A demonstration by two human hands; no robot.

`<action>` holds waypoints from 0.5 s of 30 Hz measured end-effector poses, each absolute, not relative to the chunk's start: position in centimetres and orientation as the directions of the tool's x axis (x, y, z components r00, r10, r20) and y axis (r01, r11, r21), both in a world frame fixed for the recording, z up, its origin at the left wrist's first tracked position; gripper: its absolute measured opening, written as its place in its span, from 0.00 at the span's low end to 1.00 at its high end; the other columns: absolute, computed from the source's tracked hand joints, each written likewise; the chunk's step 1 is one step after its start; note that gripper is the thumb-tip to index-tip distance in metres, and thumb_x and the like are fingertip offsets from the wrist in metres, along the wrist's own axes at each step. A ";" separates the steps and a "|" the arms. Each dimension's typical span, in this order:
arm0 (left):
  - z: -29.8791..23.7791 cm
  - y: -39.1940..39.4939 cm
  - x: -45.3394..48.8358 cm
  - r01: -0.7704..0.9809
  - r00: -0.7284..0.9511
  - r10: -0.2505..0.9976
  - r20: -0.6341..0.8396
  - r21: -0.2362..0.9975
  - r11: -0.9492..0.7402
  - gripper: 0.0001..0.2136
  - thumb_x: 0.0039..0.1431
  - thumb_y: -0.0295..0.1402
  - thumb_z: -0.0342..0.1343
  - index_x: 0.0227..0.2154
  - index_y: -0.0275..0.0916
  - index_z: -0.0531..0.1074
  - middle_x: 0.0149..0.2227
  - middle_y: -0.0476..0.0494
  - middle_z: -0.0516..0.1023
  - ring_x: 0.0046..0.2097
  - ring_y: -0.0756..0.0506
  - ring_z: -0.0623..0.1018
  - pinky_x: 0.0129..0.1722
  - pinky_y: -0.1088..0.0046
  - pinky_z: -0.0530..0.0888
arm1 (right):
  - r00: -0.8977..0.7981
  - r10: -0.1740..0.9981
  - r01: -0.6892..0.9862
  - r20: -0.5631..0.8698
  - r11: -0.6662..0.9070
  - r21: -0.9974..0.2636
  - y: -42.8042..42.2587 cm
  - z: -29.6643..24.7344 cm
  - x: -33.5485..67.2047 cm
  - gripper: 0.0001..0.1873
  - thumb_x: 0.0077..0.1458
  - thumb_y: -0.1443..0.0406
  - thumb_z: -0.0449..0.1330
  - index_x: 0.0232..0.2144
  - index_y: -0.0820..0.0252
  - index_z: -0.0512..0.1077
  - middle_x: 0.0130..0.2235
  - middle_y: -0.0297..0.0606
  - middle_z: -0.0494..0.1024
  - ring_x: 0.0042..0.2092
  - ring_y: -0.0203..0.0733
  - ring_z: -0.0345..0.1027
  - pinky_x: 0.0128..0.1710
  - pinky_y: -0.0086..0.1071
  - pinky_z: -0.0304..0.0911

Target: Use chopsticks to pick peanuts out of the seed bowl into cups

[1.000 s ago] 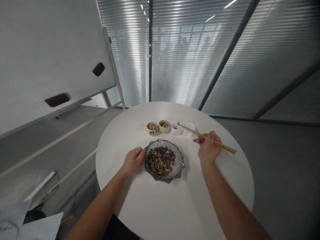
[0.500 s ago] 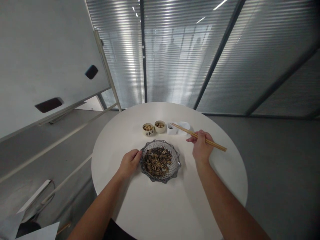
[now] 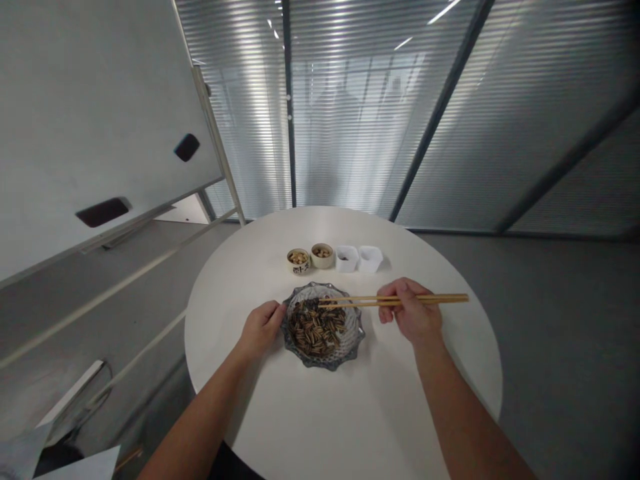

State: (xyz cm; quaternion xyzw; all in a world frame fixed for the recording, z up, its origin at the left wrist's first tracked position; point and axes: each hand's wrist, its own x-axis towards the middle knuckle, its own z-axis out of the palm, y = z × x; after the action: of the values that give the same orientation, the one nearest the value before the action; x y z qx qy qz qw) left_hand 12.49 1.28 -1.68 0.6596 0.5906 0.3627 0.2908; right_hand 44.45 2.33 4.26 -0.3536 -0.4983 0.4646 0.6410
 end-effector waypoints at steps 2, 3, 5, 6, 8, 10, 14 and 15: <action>-1.7 1.3 12.5 0.569 0.034 0.991 0.132 0.813 -0.128 0.22 0.66 0.50 0.47 0.22 0.40 0.64 0.23 0.51 0.65 0.30 0.48 0.66 0.30 0.73 0.61 | 0.022 0.959 -0.217 0.281 0.279 -0.936 2.4 4.2 44.9 0.24 0.53 0.46 0.67 0.23 0.61 0.75 0.20 0.35 0.74 0.15 0.35 0.63 0.13 0.31 0.62; -1.7 1.3 12.5 0.566 0.032 0.991 0.129 0.815 -0.124 0.22 0.66 0.50 0.47 0.22 0.40 0.64 0.23 0.51 0.65 0.30 0.48 0.66 0.30 0.73 0.61 | 0.001 0.964 -0.202 0.264 0.259 -0.945 2.4 4.2 45.2 0.25 0.53 0.45 0.67 0.23 0.61 0.75 0.19 0.36 0.74 0.15 0.36 0.63 0.13 0.31 0.62; -1.7 1.3 12.5 0.560 0.027 0.992 0.126 0.820 -0.119 0.22 0.66 0.50 0.47 0.22 0.40 0.64 0.23 0.51 0.64 0.30 0.48 0.66 0.30 0.73 0.61 | -0.035 0.972 -0.160 0.232 0.223 -0.961 2.5 3.9 45.8 0.25 0.53 0.45 0.67 0.23 0.61 0.76 0.18 0.36 0.74 0.14 0.36 0.63 0.13 0.30 0.60; -1.7 1.3 12.5 0.559 0.028 0.992 0.127 0.820 -0.121 0.22 0.66 0.50 0.47 0.22 0.40 0.64 0.23 0.51 0.64 0.30 0.48 0.66 0.30 0.73 0.61 | -0.046 0.974 -0.136 0.222 0.214 -0.967 2.5 3.8 46.1 0.25 0.54 0.45 0.67 0.23 0.61 0.76 0.18 0.36 0.74 0.14 0.37 0.63 0.12 0.30 0.60; -1.7 1.3 12.5 0.564 0.032 0.990 0.134 0.816 -0.129 0.22 0.66 0.49 0.47 0.22 0.40 0.64 0.23 0.51 0.64 0.30 0.48 0.66 0.30 0.73 0.61 | -0.056 0.974 -0.089 0.219 0.214 -0.973 2.5 3.5 46.5 0.25 0.55 0.46 0.66 0.24 0.61 0.76 0.17 0.35 0.73 0.14 0.37 0.64 0.13 0.29 0.59; -1.8 1.3 12.5 0.569 0.032 0.989 0.144 0.811 -0.136 0.22 0.67 0.49 0.47 0.22 0.40 0.64 0.23 0.51 0.64 0.30 0.49 0.66 0.30 0.73 0.61 | -0.050 0.971 -0.058 0.232 0.229 -0.972 2.5 3.4 46.7 0.24 0.56 0.46 0.66 0.24 0.61 0.77 0.16 0.35 0.73 0.15 0.37 0.65 0.14 0.29 0.60; -1.8 1.3 12.4 0.570 0.031 0.988 0.151 0.809 -0.142 0.21 0.67 0.48 0.47 0.22 0.40 0.64 0.23 0.51 0.64 0.29 0.49 0.66 0.30 0.73 0.61 | -0.032 0.966 -0.044 0.258 0.257 -0.965 2.3 3.7 46.0 0.25 0.55 0.45 0.66 0.25 0.61 0.76 0.16 0.35 0.73 0.15 0.38 0.65 0.14 0.30 0.62; -1.8 1.3 12.4 0.569 0.034 0.988 0.151 0.810 -0.144 0.21 0.67 0.48 0.47 0.22 0.40 0.64 0.23 0.51 0.64 0.29 0.49 0.66 0.30 0.73 0.61 | -0.034 0.965 -0.048 0.262 0.260 -0.964 2.2 3.8 45.8 0.26 0.55 0.44 0.66 0.24 0.61 0.76 0.16 0.35 0.73 0.15 0.38 0.65 0.15 0.31 0.62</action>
State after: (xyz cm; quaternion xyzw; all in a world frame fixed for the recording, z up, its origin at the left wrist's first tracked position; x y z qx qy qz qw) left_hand 12.43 1.31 -1.85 0.6604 0.5892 0.3685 0.2845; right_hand 45.76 2.24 3.75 -0.4088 -0.5603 0.4504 0.5622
